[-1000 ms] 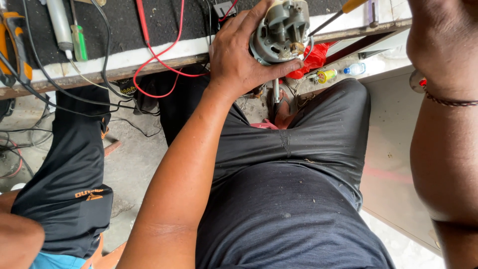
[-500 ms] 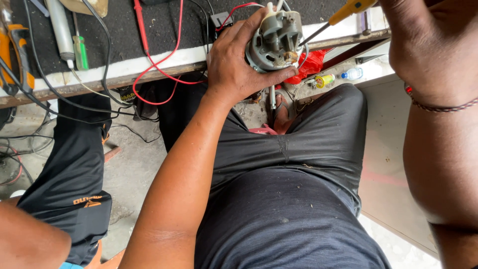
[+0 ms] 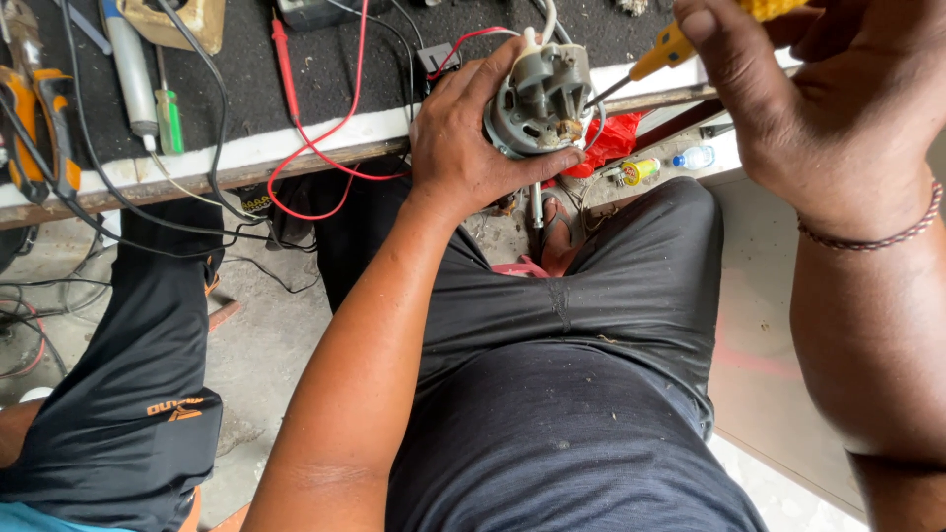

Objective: The person holds a small electric motor and uses a screwdriver to tighten screws on its casing. They then use a yellow-handled tool to scrape or clean the internal components of the motor while seated on the floor.

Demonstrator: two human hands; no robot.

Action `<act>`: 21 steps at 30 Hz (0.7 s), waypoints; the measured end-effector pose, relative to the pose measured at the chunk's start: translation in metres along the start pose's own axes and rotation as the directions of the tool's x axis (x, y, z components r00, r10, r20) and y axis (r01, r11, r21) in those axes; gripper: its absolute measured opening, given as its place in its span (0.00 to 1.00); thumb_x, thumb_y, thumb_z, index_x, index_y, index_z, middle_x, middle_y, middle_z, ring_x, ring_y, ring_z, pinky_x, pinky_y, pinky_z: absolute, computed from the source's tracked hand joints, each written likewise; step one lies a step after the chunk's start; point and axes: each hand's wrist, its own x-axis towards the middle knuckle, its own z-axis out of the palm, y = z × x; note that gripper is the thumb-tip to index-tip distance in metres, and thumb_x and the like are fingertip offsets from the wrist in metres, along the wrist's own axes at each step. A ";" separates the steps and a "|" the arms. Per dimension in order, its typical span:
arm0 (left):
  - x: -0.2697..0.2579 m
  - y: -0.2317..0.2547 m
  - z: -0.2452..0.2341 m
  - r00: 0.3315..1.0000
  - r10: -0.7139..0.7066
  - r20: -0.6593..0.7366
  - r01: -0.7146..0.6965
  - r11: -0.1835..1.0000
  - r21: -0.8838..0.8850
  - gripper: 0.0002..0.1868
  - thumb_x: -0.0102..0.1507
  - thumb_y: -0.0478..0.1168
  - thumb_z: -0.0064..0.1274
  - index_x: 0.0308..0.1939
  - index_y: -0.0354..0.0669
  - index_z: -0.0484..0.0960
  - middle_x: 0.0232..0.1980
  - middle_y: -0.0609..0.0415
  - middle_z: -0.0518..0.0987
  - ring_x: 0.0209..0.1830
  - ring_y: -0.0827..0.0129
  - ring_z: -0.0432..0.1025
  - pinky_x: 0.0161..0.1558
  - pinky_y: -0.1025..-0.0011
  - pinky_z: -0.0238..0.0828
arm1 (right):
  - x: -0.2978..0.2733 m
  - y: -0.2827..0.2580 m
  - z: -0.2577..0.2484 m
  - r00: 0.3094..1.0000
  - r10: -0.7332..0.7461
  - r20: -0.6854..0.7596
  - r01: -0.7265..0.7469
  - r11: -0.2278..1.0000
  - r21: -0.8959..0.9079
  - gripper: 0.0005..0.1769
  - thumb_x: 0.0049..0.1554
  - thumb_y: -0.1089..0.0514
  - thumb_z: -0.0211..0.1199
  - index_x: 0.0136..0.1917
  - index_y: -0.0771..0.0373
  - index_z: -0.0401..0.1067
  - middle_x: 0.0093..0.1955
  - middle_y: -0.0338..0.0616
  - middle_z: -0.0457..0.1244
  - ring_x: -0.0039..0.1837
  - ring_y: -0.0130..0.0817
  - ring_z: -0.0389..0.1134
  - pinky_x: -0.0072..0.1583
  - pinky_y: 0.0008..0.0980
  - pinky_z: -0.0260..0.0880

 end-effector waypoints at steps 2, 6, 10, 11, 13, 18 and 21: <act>0.000 0.001 0.000 1.000 0.003 -0.011 -0.003 1.000 0.000 0.55 0.50 0.68 0.82 0.71 0.54 0.68 0.63 0.56 0.82 0.60 0.63 0.80 0.65 0.64 0.76 | 0.002 -0.003 0.001 1.000 -0.018 0.000 0.018 0.999 -0.047 0.15 0.87 0.81 0.69 0.67 0.82 0.62 0.61 0.67 0.65 0.65 0.52 0.71 0.66 0.44 0.76; 0.000 0.001 0.000 1.000 -0.016 -0.007 0.016 1.000 -0.003 0.55 0.48 0.68 0.82 0.70 0.55 0.69 0.63 0.57 0.82 0.60 0.64 0.80 0.64 0.65 0.76 | 0.008 -0.009 0.002 0.993 -0.115 0.030 0.115 0.993 -0.011 0.22 0.81 0.82 0.68 0.70 0.80 0.54 0.63 0.75 0.62 0.67 0.62 0.71 0.66 0.50 0.76; 0.000 0.002 0.000 1.000 -0.020 -0.008 0.020 1.000 0.000 0.53 0.49 0.68 0.79 0.70 0.56 0.69 0.62 0.56 0.83 0.59 0.63 0.80 0.63 0.64 0.76 | 0.017 -0.030 -0.002 0.992 -0.078 0.102 0.084 0.995 -0.062 0.14 0.82 0.78 0.63 0.70 0.84 0.57 0.62 0.73 0.63 0.67 0.63 0.73 0.67 0.51 0.80; 0.000 0.002 -0.001 1.000 -0.017 -0.010 0.017 1.000 0.001 0.53 0.49 0.68 0.79 0.70 0.56 0.69 0.62 0.56 0.83 0.59 0.63 0.80 0.63 0.64 0.76 | 0.019 -0.033 -0.004 0.992 -0.081 0.100 0.088 0.994 -0.063 0.14 0.82 0.78 0.63 0.70 0.84 0.57 0.62 0.73 0.63 0.67 0.63 0.73 0.67 0.51 0.80; 0.000 0.002 0.000 1.000 -0.011 -0.020 0.011 1.000 -0.004 0.52 0.49 0.68 0.78 0.69 0.55 0.70 0.61 0.56 0.83 0.58 0.64 0.80 0.62 0.65 0.76 | 0.024 -0.040 -0.008 0.980 -0.083 0.181 0.087 0.996 -0.017 0.12 0.79 0.76 0.54 0.71 0.85 0.56 0.68 0.73 0.61 0.73 0.66 0.71 0.66 0.50 0.78; 0.000 0.002 0.000 1.000 -0.011 -0.024 0.011 1.000 -0.005 0.53 0.49 0.69 0.78 0.69 0.55 0.70 0.62 0.57 0.83 0.58 0.64 0.80 0.63 0.65 0.76 | 0.026 -0.048 -0.003 0.988 -0.035 0.152 0.044 0.997 -0.060 0.13 0.78 0.82 0.58 0.71 0.85 0.58 0.67 0.72 0.64 0.71 0.61 0.72 0.66 0.44 0.76; 0.000 0.002 0.000 1.000 -0.018 -0.017 0.018 1.000 0.001 0.53 0.48 0.69 0.78 0.69 0.55 0.70 0.62 0.56 0.83 0.58 0.64 0.80 0.63 0.65 0.75 | 0.023 -0.037 -0.005 0.989 -0.078 0.122 0.088 0.993 -0.077 0.14 0.79 0.84 0.67 0.67 0.88 0.61 0.63 0.75 0.65 0.67 0.62 0.73 0.66 0.46 0.78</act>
